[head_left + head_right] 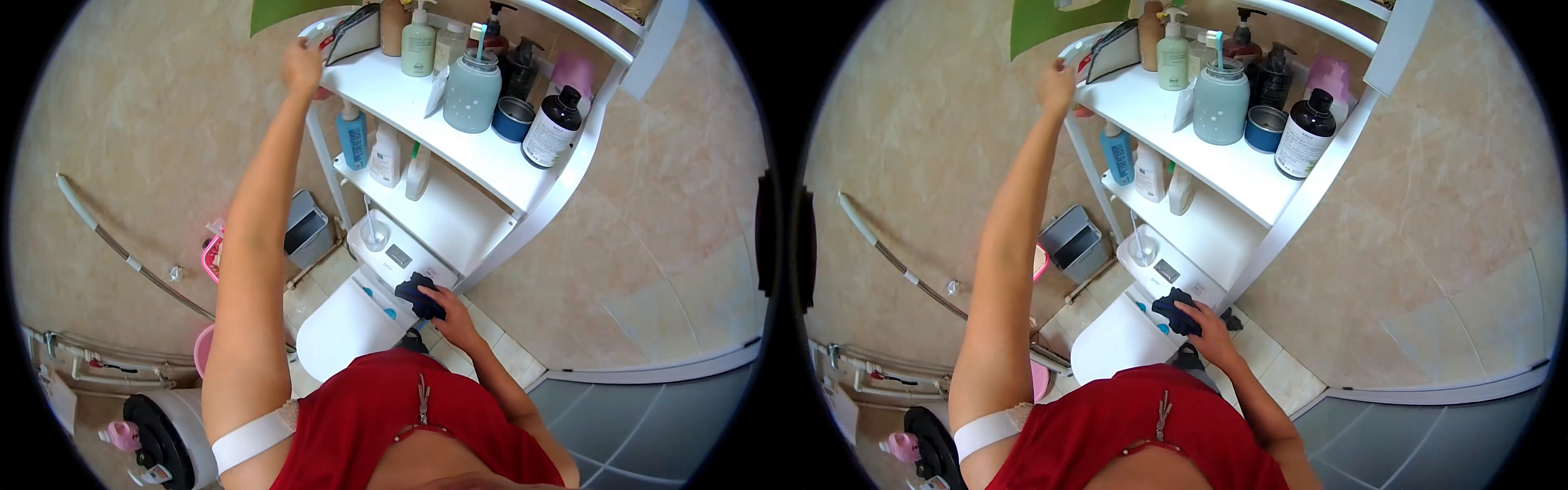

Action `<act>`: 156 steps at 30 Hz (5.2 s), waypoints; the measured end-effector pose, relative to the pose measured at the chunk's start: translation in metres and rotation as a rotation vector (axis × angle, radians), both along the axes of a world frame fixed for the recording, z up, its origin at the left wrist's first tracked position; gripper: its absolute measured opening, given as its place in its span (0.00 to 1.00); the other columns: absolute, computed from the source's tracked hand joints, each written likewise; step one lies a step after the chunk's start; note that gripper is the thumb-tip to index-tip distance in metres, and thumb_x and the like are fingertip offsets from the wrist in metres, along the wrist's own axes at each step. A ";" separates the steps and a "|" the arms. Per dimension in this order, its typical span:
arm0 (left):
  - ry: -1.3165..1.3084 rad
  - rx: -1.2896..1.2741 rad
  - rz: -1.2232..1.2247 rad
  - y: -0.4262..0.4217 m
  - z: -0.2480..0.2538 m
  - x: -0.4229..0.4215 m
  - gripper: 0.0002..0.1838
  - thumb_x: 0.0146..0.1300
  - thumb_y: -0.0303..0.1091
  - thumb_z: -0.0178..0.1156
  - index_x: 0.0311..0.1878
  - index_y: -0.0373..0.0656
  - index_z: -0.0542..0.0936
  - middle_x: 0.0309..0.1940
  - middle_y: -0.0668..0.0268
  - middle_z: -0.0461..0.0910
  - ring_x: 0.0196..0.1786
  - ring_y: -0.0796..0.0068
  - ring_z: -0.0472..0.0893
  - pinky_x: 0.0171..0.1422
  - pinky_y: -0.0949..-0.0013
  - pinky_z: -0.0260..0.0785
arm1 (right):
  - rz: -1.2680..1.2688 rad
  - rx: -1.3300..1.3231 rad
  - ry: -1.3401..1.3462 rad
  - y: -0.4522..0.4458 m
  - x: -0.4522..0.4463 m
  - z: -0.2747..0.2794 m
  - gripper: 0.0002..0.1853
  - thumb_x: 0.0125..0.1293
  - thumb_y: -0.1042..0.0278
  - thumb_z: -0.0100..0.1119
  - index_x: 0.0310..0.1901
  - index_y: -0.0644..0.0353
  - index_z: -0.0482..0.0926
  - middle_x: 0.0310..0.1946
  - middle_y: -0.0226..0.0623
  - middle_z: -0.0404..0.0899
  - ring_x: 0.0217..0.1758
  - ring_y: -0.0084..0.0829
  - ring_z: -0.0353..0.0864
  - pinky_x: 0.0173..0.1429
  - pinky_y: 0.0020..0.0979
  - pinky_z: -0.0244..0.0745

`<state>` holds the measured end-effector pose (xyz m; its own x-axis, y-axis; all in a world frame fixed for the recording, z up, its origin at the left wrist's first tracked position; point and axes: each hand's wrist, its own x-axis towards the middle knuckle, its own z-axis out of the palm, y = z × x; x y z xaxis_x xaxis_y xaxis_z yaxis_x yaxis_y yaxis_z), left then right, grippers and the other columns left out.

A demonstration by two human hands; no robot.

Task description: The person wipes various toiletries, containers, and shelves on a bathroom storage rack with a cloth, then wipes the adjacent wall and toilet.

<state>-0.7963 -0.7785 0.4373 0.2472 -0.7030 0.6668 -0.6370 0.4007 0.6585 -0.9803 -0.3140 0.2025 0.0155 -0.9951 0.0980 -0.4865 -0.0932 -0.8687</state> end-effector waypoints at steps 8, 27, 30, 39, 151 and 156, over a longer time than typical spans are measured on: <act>0.431 0.363 0.080 -0.094 -0.079 0.069 0.13 0.61 0.32 0.56 0.48 0.42 0.81 0.36 0.58 0.82 0.40 0.63 0.80 0.45 0.62 0.71 | -0.090 -0.038 -0.023 -0.032 -0.005 0.017 0.40 0.50 0.86 0.58 0.66 0.40 0.71 0.65 0.50 0.65 0.64 0.52 0.71 0.64 0.37 0.72; 0.206 0.491 -0.598 -0.124 -0.129 0.079 0.15 0.59 0.30 0.63 0.49 0.37 0.84 0.39 0.65 0.84 0.41 0.74 0.80 0.50 0.67 0.71 | -0.291 -0.078 0.944 -0.149 0.001 -0.065 0.32 0.62 0.73 0.52 0.70 0.45 0.65 0.71 0.60 0.54 0.67 0.69 0.60 0.70 0.57 0.59; 0.245 0.422 -0.569 -0.126 -0.131 0.079 0.13 0.61 0.31 0.62 0.47 0.37 0.84 0.38 0.65 0.84 0.39 0.73 0.80 0.47 0.68 0.72 | -0.282 -0.120 0.972 -0.151 -0.005 -0.068 0.31 0.63 0.72 0.51 0.70 0.46 0.65 0.70 0.61 0.55 0.66 0.69 0.62 0.68 0.57 0.62; 0.239 0.270 -0.020 -0.151 -0.230 0.185 0.14 0.65 0.39 0.60 0.47 0.39 0.84 0.38 0.62 0.86 0.39 0.74 0.82 0.45 0.68 0.72 | -0.302 -0.123 1.038 -0.152 -0.001 -0.077 0.30 0.64 0.72 0.50 0.70 0.46 0.66 0.70 0.62 0.55 0.65 0.70 0.63 0.67 0.58 0.63; -0.574 0.843 -0.466 0.192 -0.441 0.013 0.32 0.58 0.38 0.65 0.67 0.49 0.69 0.49 0.47 0.80 0.50 0.47 0.81 0.53 0.52 0.72 | -0.149 0.115 0.956 0.005 0.042 -0.244 0.26 0.65 0.67 0.51 0.67 0.52 0.71 0.71 0.62 0.55 0.67 0.68 0.62 0.66 0.59 0.64; -0.551 0.704 -0.356 0.206 -0.436 0.009 0.11 0.60 0.36 0.65 0.43 0.42 0.81 0.33 0.50 0.84 0.39 0.49 0.83 0.45 0.53 0.74 | -0.133 0.177 0.926 -0.020 0.041 -0.241 0.27 0.66 0.68 0.50 0.68 0.52 0.69 0.72 0.62 0.53 0.68 0.69 0.60 0.67 0.58 0.63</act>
<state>-0.7874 -0.5729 0.0010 -0.2797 -0.9598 0.0223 -0.8461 0.2574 0.4668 -0.9391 -0.3336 -0.0382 -0.1029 -0.9935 -0.0491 -0.9857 0.1085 -0.1292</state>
